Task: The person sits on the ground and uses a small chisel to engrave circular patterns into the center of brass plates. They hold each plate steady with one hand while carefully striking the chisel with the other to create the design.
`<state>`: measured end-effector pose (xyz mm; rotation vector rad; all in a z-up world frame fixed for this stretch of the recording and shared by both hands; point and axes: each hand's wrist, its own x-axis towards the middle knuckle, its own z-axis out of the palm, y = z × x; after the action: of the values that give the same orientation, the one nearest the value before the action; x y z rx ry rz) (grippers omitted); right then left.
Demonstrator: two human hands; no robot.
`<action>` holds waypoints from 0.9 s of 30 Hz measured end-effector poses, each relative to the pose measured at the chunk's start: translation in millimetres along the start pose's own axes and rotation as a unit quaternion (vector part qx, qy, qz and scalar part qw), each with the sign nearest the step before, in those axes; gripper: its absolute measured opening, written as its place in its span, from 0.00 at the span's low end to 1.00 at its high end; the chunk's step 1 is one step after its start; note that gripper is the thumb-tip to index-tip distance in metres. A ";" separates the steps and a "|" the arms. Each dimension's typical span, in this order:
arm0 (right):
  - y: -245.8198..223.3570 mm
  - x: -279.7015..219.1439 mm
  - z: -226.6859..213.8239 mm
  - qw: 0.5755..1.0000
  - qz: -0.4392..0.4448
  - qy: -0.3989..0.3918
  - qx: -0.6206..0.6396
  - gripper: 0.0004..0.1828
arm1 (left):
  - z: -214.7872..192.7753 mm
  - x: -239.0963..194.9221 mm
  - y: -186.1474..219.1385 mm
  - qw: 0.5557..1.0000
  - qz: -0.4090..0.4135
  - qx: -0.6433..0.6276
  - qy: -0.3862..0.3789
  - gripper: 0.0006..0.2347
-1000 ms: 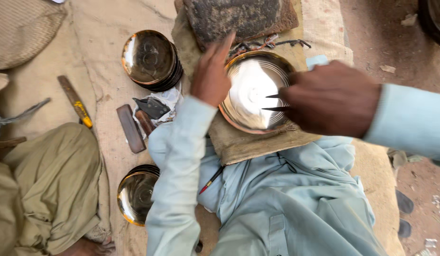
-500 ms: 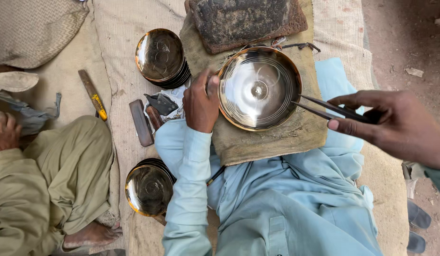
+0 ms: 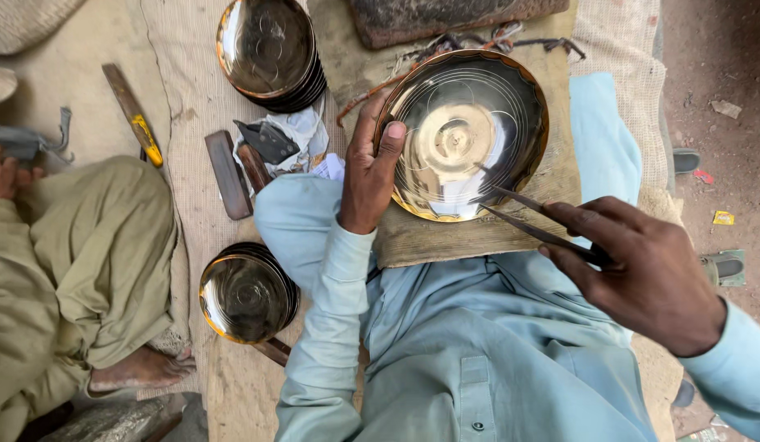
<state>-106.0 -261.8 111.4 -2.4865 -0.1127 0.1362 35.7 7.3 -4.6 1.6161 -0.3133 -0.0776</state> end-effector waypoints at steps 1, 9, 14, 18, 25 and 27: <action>-2.5 -0.6 5.6 1.000 0.006 -0.003 -0.025 0.25 | 3.7 -3.8 -0.4 1.000 0.003 0.011 0.014 0.25; -5.0 1.8 25.5 0.997 -0.035 0.012 -0.069 0.25 | 9.6 -14.1 1.0 1.000 -0.014 0.004 0.018 0.24; -5.6 4.0 26.3 0.995 -0.038 -0.014 -0.087 0.25 | 10.2 -12.8 1.9 1.000 -0.011 0.023 0.008 0.24; -10.9 6.5 23.1 0.994 -0.045 -0.022 -0.093 0.26 | 10.7 -11.5 -1.1 0.999 -0.018 0.029 0.008 0.24; -16.6 8.2 20.3 0.991 -0.053 -0.035 -0.120 0.25 | 10.6 -10.6 0.6 0.999 -0.003 0.034 0.006 0.23; -18.5 9.8 19.6 0.989 -0.048 -0.040 -0.134 0.24 | 11.0 -10.3 2.7 0.999 0.006 0.037 0.006 0.23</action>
<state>-99.7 -234.2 106.4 -2.7366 -0.3034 0.1912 22.7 -0.9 -4.3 1.6869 -0.3197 -0.0487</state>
